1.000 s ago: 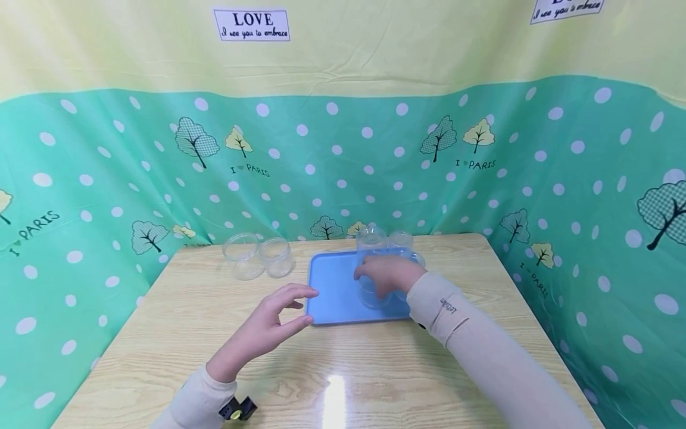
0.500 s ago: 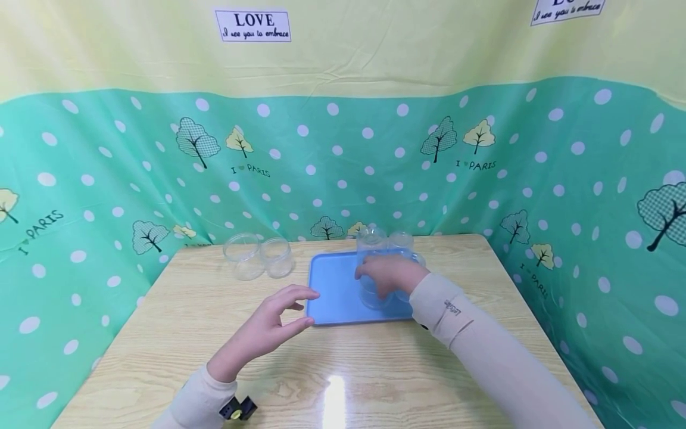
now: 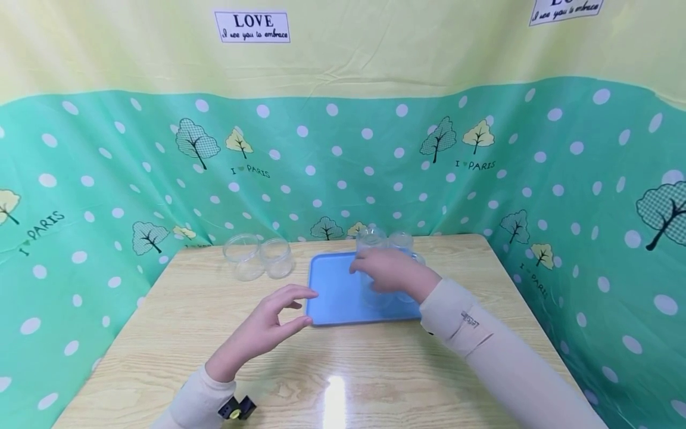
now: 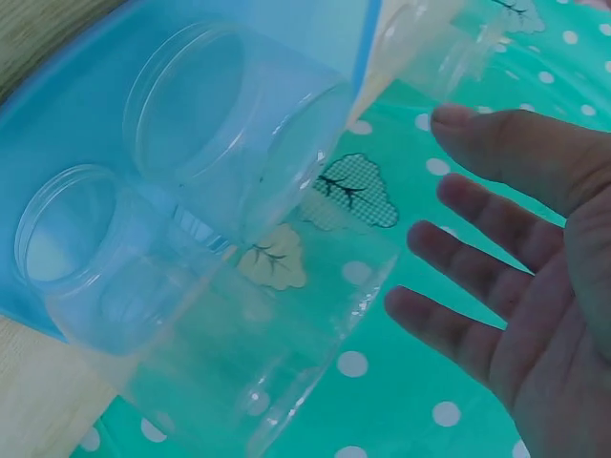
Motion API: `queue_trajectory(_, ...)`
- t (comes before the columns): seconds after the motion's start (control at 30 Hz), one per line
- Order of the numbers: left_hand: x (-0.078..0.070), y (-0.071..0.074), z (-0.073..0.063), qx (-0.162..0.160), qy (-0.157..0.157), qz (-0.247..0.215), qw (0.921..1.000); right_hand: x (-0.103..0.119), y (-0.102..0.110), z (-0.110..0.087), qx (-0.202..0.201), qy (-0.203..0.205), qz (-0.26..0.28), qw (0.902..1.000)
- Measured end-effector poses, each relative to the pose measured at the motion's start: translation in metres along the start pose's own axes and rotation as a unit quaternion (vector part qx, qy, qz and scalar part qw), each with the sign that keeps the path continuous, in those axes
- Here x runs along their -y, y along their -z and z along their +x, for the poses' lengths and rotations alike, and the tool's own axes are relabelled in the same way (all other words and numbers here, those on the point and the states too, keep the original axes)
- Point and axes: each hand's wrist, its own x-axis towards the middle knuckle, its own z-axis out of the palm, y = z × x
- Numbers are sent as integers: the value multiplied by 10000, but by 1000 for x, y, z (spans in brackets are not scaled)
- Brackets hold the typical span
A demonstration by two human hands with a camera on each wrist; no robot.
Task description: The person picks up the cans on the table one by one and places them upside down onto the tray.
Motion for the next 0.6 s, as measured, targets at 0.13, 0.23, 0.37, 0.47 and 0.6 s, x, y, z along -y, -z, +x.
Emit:
queue_trajectory(0.13, 0, 0, 1, -16, -22, -18, 10000, 2, 2, -9, -619, 287, 35, 9977)
queue_trajectory(0.23, 1, 1, 1, -24, -51, 29, 10000, 3, 2, -15, -1223, 483, 60, 9913)
queue_trajectory(0.37, 2, 1, 1, -78, -101, 67, 9999, 3, -1, -22, -2128, 750, 178, 9741)
queue_trajectory(0.47, 2, 0, 1, -93, -115, 72, 9999, 3, -7, -27, -2577, 928, 150, 9616)
queue_trajectory(0.6, 2, 0, 1, -74, -122, 83, 9999, 5, -16, -35, -2834, 1162, -34, 9519)
